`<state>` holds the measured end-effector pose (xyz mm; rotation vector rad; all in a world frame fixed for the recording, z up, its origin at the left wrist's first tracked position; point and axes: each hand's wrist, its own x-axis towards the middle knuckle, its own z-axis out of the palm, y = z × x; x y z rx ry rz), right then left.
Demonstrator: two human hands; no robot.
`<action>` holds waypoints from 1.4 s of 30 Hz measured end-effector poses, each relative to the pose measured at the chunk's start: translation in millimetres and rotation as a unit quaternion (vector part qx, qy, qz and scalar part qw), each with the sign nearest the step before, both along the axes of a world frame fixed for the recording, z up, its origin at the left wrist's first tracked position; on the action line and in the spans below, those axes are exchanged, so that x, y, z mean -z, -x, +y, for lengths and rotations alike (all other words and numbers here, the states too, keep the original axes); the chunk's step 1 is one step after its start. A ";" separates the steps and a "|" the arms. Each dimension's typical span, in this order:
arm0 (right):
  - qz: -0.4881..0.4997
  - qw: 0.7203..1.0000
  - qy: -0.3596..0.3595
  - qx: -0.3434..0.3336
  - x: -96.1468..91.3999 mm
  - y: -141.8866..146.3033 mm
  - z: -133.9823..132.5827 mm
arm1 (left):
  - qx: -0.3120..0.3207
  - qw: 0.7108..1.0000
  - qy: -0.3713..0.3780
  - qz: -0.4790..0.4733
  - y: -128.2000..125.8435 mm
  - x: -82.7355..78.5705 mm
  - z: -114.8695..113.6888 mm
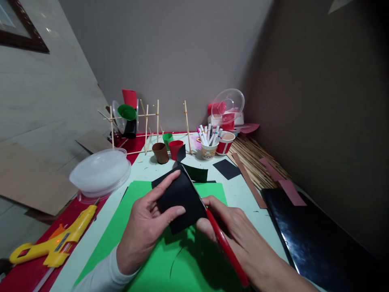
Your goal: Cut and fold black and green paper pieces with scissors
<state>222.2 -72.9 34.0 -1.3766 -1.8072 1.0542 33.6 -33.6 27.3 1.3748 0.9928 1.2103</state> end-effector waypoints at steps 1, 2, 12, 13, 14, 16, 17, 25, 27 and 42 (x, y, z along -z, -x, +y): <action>-0.001 1.000 -0.001 0.000 -0.4 -0.4 -0.2 | 0.008 1.000 0.007 -0.006 -0.7 0.7 -0.6; -0.004 1.000 0.000 0.002 -0.1 -0.9 -0.3 | 0.015 1.000 0.014 -0.012 -1.4 1.5 -1.1; 0.104 0.994 0.037 0.020 10.0 -6.2 0.7 | 0.054 0.997 0.013 -0.053 4.9 4.2 1.1; 0.123 0.991 0.041 0.025 9.7 -6.9 0.3 | 0.062 0.996 0.015 -0.061 6.1 3.2 0.8; 0.141 0.989 0.044 0.030 9.0 -7.4 0.0 | 0.067 0.995 0.018 -0.069 6.8 2.0 0.2; 0.172 0.983 0.051 0.034 6.8 -8.0 -0.6 | 0.060 0.994 0.027 -0.087 6.6 -0.7 -2.3; 0.188 0.980 0.053 0.033 5.5 -7.9 -0.8 | 0.049 0.994 0.034 -0.093 5.7 -2.3 -3.8; 0.230 0.968 0.087 0.056 -4.3 -7.8 2.0 | 0.048 0.993 0.071 -0.086 2.8 -9.9 -10.3; 0.241 0.964 0.091 0.060 -4.3 -8.6 3.2 | 0.051 0.993 0.079 -0.072 4.3 -8.6 -10.2; 0.288 0.950 0.121 0.025 0.8 -5.1 -0.9 | -0.020 0.996 0.077 0.031 -6.2 -5.9 -13.0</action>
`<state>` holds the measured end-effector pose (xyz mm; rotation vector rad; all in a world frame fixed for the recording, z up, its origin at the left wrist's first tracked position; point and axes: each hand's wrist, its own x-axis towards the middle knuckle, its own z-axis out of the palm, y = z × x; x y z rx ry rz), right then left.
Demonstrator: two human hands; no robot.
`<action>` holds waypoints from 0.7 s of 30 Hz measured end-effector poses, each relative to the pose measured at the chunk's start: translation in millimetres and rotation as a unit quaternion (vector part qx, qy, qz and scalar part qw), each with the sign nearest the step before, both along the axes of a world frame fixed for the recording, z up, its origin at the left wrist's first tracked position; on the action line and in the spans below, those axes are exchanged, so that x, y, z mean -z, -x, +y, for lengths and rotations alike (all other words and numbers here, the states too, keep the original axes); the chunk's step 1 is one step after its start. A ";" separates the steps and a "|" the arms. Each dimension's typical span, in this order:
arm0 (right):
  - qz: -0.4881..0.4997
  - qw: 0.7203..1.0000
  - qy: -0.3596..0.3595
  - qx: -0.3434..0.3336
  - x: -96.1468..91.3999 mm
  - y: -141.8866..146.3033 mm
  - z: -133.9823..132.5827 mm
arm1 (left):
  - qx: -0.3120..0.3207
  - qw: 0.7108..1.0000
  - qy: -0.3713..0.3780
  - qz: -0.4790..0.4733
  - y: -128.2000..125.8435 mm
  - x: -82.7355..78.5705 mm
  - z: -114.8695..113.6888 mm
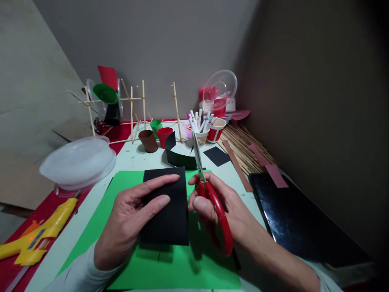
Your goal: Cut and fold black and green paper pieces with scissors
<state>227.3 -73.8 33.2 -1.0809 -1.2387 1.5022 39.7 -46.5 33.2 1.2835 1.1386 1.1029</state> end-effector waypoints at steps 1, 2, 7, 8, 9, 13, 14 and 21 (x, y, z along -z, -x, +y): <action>-0.018 1.000 -0.006 -0.007 -0.1 0.6 -1.6 | -0.010 1.000 0.005 -0.006 -0.2 -0.4 -0.2; -0.035 0.999 -0.014 -0.015 -0.3 1.3 -3.2 | -0.021 1.000 0.009 -0.017 -0.3 -0.6 -0.1; -0.131 0.988 -0.024 -0.073 -1.9 5.5 -9.1 | -0.038 0.997 -0.013 -0.069 2.7 2.6 4.1; -0.151 0.986 -0.023 -0.073 -1.6 6.2 -9.8 | -0.032 0.997 -0.016 -0.072 3.9 4.0 5.2; -0.169 0.983 -0.023 -0.070 -0.9 6.7 -10.6 | -0.024 0.997 -0.017 -0.074 5.2 5.5 6.3; -0.206 0.977 -0.030 -0.047 2.4 8.2 -12.8 | -0.010 0.998 -0.030 -0.062 7.4 9.8 8.1; -0.214 0.975 -0.033 -0.041 2.5 8.8 -12.7 | -0.008 0.998 -0.037 -0.054 7.1 10.2 8.1; -0.229 0.970 -0.072 -0.038 2.7 14.0 -7.9 | 0.008 0.998 -0.059 -0.035 3.2 11.7 7.3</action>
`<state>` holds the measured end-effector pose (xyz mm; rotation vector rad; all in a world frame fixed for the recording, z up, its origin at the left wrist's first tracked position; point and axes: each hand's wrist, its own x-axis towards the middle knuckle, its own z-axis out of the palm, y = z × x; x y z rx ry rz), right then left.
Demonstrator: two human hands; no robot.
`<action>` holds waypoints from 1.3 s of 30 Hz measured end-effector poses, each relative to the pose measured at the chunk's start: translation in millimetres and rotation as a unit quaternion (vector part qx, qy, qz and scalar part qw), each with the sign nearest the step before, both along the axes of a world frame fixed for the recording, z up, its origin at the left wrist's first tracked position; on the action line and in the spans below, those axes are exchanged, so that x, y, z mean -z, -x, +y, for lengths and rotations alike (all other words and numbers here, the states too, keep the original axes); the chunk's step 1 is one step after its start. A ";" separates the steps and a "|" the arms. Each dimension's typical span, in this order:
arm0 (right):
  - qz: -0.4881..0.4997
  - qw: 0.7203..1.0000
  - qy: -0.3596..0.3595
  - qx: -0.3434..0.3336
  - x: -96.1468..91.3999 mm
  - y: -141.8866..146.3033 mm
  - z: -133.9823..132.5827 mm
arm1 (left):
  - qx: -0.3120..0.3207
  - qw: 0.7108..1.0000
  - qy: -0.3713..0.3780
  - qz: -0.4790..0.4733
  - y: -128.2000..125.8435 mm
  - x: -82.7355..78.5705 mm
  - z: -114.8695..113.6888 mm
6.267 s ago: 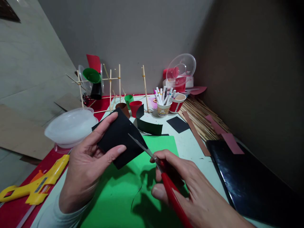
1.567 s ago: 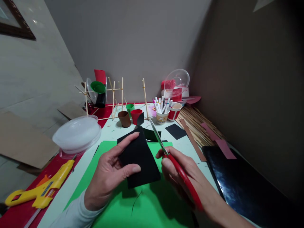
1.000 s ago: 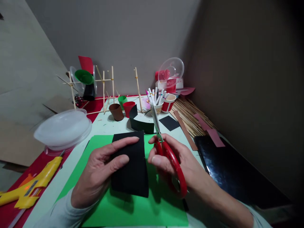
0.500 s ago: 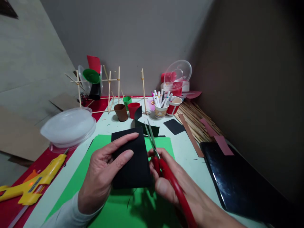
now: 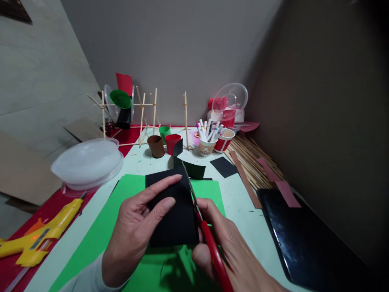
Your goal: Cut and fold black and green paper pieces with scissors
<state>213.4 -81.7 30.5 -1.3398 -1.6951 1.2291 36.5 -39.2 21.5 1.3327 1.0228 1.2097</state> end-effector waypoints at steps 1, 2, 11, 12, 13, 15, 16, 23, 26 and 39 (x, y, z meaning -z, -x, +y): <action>-0.003 1.000 -0.010 0.003 1.0 -0.1 -0.2 | 0.001 1.000 0.003 -0.002 -0.2 0.5 0.0; -0.007 1.000 -0.021 0.007 2.1 -0.4 -0.8 | 0.002 1.000 0.005 -0.005 -0.4 1.1 0.1; -0.004 0.996 -0.082 0.035 6.8 0.0 -0.3 | -0.022 1.000 -0.002 -0.001 -1.6 2.1 -1.2; 0.002 0.997 -0.074 0.030 7.4 0.4 0.9 | -0.024 1.000 0.000 -0.002 -1.7 2.0 -1.3; 0.008 0.998 -0.065 0.025 8.1 0.7 1.9 | -0.025 1.000 0.003 -0.004 -1.7 2.0 -1.4; 0.016 0.998 -0.052 0.024 9.4 0.6 3.2 | -0.022 1.000 0.010 -0.010 -1.8 2.1 -1.1; 0.017 0.998 -0.050 0.026 10.0 0.3 3.4 | -0.020 1.000 0.013 -0.013 -1.8 2.2 -0.9; 0.008 0.999 -0.035 0.025 13.4 0.9 3.1 | -0.014 0.999 0.025 -0.014 -0.6 2.9 -0.3; -0.003 0.999 -0.041 0.030 15.3 1.3 2.9 | -0.011 0.999 0.030 -0.013 -1.6 4.7 1.0; -0.018 0.997 -0.077 0.022 15.2 3.2 3.9 | 0.000 1.000 0.030 -0.002 -1.8 6.4 3.2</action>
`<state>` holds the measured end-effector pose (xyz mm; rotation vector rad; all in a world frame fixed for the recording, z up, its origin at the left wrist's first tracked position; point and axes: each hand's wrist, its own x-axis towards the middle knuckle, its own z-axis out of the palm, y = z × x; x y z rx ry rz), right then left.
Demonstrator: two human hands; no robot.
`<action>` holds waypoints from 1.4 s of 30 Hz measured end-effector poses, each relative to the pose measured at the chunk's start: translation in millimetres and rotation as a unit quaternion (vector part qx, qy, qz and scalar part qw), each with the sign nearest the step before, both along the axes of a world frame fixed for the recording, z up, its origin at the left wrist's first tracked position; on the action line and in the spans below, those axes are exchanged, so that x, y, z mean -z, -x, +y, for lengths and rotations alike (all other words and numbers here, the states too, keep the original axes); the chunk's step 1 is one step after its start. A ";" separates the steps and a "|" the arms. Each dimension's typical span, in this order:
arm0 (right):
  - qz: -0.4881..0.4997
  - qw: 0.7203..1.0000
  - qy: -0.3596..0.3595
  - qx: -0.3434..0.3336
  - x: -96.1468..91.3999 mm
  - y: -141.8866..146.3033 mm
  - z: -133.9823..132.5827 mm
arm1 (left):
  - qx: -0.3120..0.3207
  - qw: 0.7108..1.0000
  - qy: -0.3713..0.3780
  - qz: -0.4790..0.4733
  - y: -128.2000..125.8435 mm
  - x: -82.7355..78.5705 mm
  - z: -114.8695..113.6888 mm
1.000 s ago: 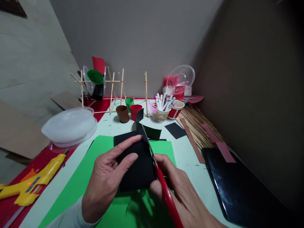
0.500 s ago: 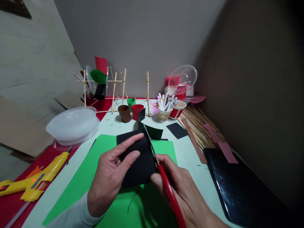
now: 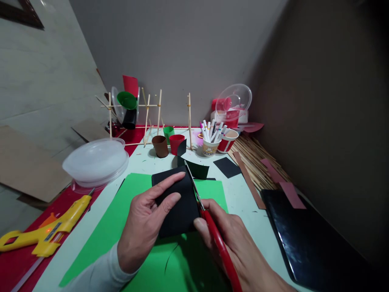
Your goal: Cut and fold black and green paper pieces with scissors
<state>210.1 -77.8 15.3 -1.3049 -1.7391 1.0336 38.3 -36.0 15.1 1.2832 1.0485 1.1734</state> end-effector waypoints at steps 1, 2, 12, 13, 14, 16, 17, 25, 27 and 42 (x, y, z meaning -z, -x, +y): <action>-0.002 1.000 0.001 -0.002 0.4 0.0 0.4 | 0.001 1.000 0.002 0.000 0.0 0.0 0.0; -0.001 1.000 0.004 -0.005 0.9 0.1 0.6 | 0.002 1.000 0.004 0.000 0.1 0.1 -0.2; 0.128 0.990 0.049 0.044 -1.3 -6.5 0.9 | 0.038 0.999 0.036 -0.003 5.5 -8.2 -0.4; 0.164 0.982 0.070 0.057 -4.0 -9.6 2.3 | 0.056 0.998 0.036 0.008 7.2 -10.7 -0.1; 0.196 0.975 0.084 0.068 -7.2 -13.0 4.0 | 0.078 0.996 0.035 0.022 9.0 -13.0 0.3; 0.231 0.966 0.083 0.081 -13.9 -19.8 7.1 | 0.133 0.989 0.036 0.049 12.9 -16.4 1.1; 0.236 0.965 0.076 0.081 -16.9 -22.7 8.1 | 0.159 0.985 0.038 0.058 14.6 -17.2 1.5; 0.221 0.972 0.079 0.018 -24.6 -25.6 4.5 | 0.262 0.960 -0.003 0.098 21.0 -12.3 5.4; 0.207 0.976 0.070 0.017 -22.3 -24.0 4.9 | 0.274 0.956 -0.007 0.104 21.7 -12.8 7.4; 0.092 0.994 0.054 0.030 -23.3 -28.7 8.0 | 0.218 0.947 0.235 0.009 27.6 -21.8 17.6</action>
